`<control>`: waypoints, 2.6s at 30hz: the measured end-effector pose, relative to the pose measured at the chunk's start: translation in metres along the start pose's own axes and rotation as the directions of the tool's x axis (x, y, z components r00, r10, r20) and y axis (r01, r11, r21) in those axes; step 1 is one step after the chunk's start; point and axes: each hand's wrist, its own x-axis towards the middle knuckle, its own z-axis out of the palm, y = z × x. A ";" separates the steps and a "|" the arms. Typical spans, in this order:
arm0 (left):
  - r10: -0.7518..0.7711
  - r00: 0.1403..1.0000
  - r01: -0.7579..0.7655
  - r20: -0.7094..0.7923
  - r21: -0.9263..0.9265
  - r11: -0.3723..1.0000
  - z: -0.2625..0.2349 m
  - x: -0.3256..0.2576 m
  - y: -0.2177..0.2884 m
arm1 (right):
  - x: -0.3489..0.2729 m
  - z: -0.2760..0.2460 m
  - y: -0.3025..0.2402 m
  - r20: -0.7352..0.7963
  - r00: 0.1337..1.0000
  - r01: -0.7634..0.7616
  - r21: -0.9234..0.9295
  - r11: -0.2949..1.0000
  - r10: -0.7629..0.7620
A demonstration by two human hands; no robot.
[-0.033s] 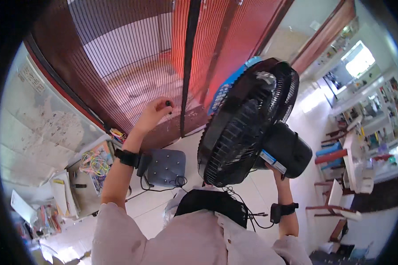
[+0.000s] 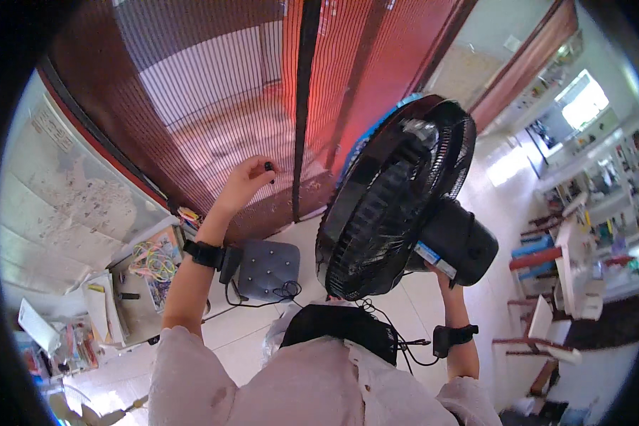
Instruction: Assembling the grill and blades of a pedestal fan.
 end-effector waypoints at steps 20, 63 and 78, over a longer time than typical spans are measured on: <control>-0.198 0.960 0.252 -0.198 0.301 0.920 0.053 0.128 -0.007 | 0.205 -0.068 0.166 0.376 0.858 0.490 -0.392 0.778 -0.351; -0.157 0.335 0.301 -0.929 -0.053 0.952 -0.157 0.017 0.001 | 0.418 0.483 0.019 0.704 0.621 0.480 0.008 0.877 -0.346; -0.033 -0.384 0.509 -0.923 -0.241 0.826 -0.142 0.055 -0.023 | 0.583 0.735 0.096 0.853 0.502 0.253 0.014 0.967 -0.144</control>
